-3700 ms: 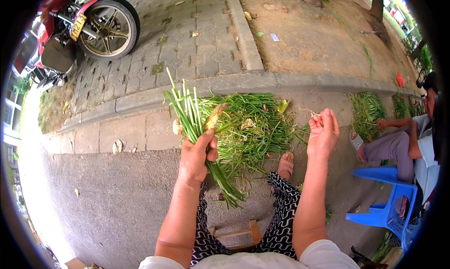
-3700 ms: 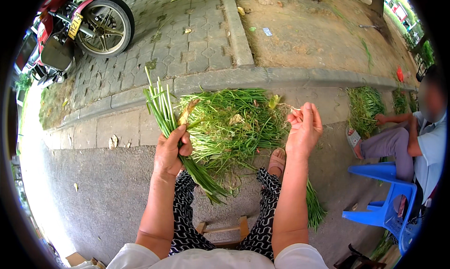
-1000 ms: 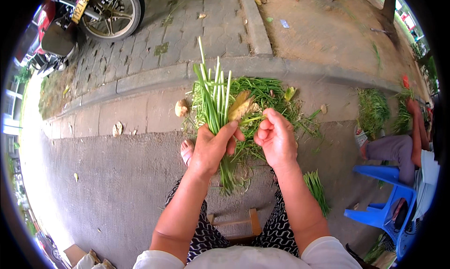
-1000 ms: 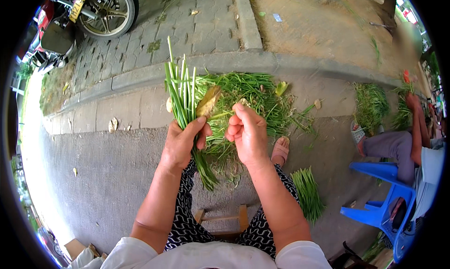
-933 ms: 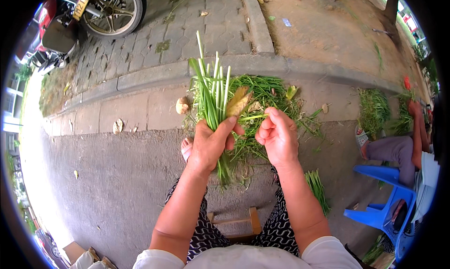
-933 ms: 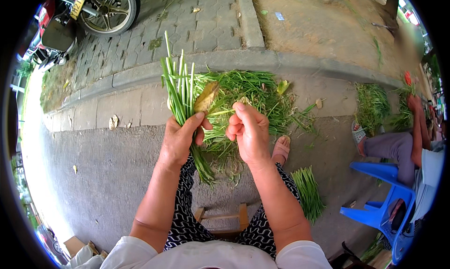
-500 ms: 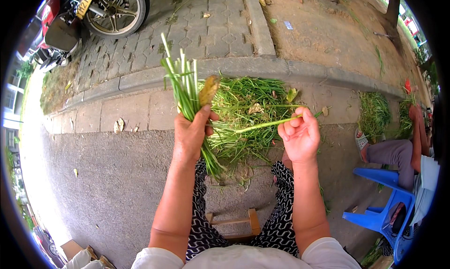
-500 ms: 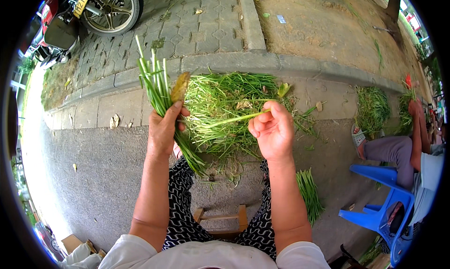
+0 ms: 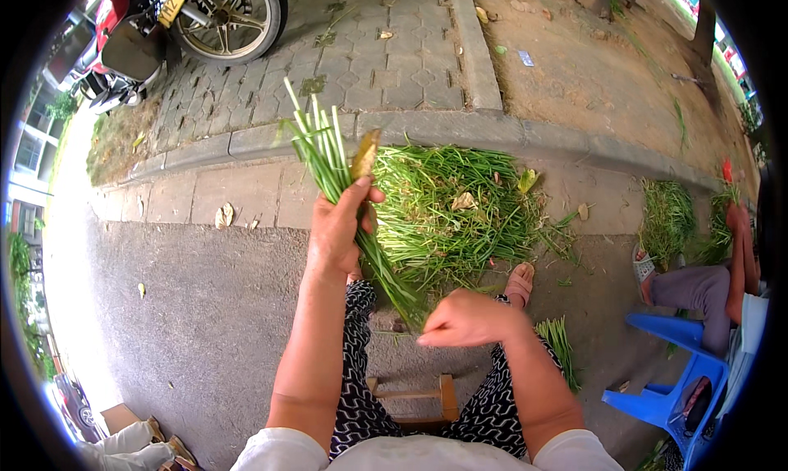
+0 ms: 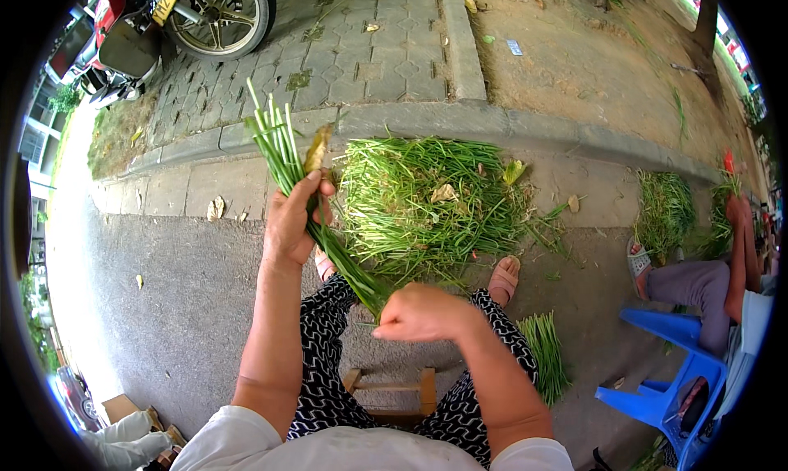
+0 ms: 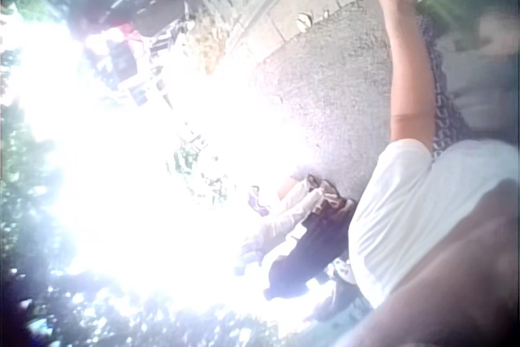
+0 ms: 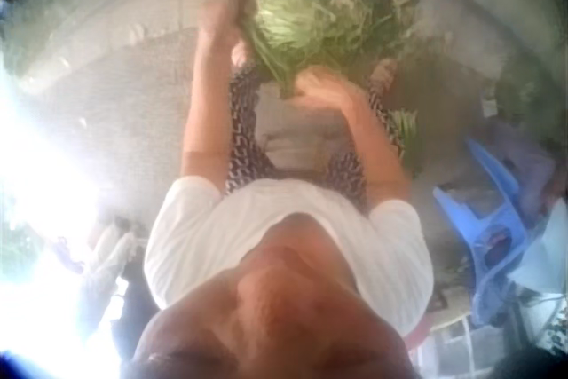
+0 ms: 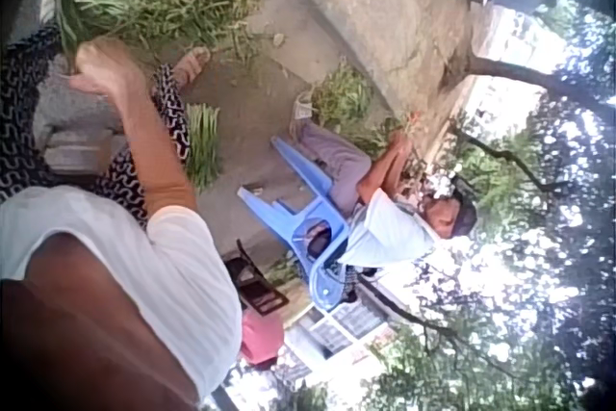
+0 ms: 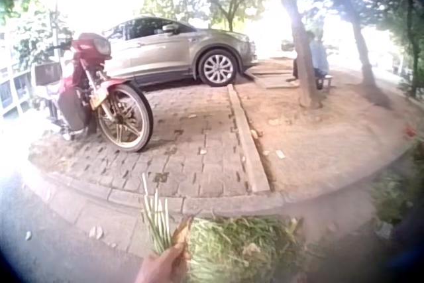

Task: The person sorts through a pile of green herbs on the ground, picking out individual stalks and removing dead leaves by hand.

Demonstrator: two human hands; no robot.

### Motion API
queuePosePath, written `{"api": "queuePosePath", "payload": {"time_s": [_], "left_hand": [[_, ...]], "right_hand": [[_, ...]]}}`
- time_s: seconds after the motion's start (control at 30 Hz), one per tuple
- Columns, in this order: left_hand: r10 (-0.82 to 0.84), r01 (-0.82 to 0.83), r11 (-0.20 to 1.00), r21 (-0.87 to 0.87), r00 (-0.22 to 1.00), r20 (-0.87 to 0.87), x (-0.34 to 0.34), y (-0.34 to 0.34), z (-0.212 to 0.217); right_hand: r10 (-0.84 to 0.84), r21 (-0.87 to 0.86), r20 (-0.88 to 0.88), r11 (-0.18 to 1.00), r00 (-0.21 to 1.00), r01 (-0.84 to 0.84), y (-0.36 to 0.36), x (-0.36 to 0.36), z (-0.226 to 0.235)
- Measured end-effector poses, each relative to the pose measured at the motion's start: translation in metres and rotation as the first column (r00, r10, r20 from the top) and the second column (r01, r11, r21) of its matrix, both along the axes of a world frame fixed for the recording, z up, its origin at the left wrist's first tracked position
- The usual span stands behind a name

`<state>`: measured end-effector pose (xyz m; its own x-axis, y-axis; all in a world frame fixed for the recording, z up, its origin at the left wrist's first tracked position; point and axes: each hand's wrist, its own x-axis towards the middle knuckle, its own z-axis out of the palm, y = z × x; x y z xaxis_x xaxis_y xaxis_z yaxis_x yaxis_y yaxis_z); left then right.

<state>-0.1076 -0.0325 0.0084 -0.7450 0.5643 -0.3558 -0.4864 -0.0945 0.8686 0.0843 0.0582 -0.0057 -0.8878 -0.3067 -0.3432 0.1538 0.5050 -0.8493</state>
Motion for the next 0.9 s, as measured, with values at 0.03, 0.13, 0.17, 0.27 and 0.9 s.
{"api": "queuePosePath", "payload": {"time_s": [0.03,0.13,0.17,0.27,0.9], "left_hand": [[-0.044,0.044,0.999,0.005,0.999,-0.002,0.004,0.002,0.001],[-0.165,0.165,0.986,0.014,0.986,0.007,0.015,0.006,0.0],[-0.21,0.21,0.978,0.0,0.978,0.01,0.018,0.007,0.0],[-0.319,0.319,0.948,0.014,0.946,0.057,0.028,0.008,0.008],[-0.417,0.404,0.901,-0.157,0.906,-0.065,0.028,0.008,0.012]], "right_hand": [[-0.004,0.15,-0.013,0.989,1.0,0.006,-0.009,0.001,-0.005],[-0.103,0.449,-0.07,0.885,0.992,0.124,-0.011,0.004,-0.01],[-0.233,0.396,-0.144,0.877,0.962,0.272,-0.004,0.002,-0.006],[-0.586,0.121,-0.269,0.766,0.764,0.631,0.013,-0.005,0.005],[-0.863,-0.796,0.253,0.071,0.437,0.601,0.029,0.002,0.005]]}}
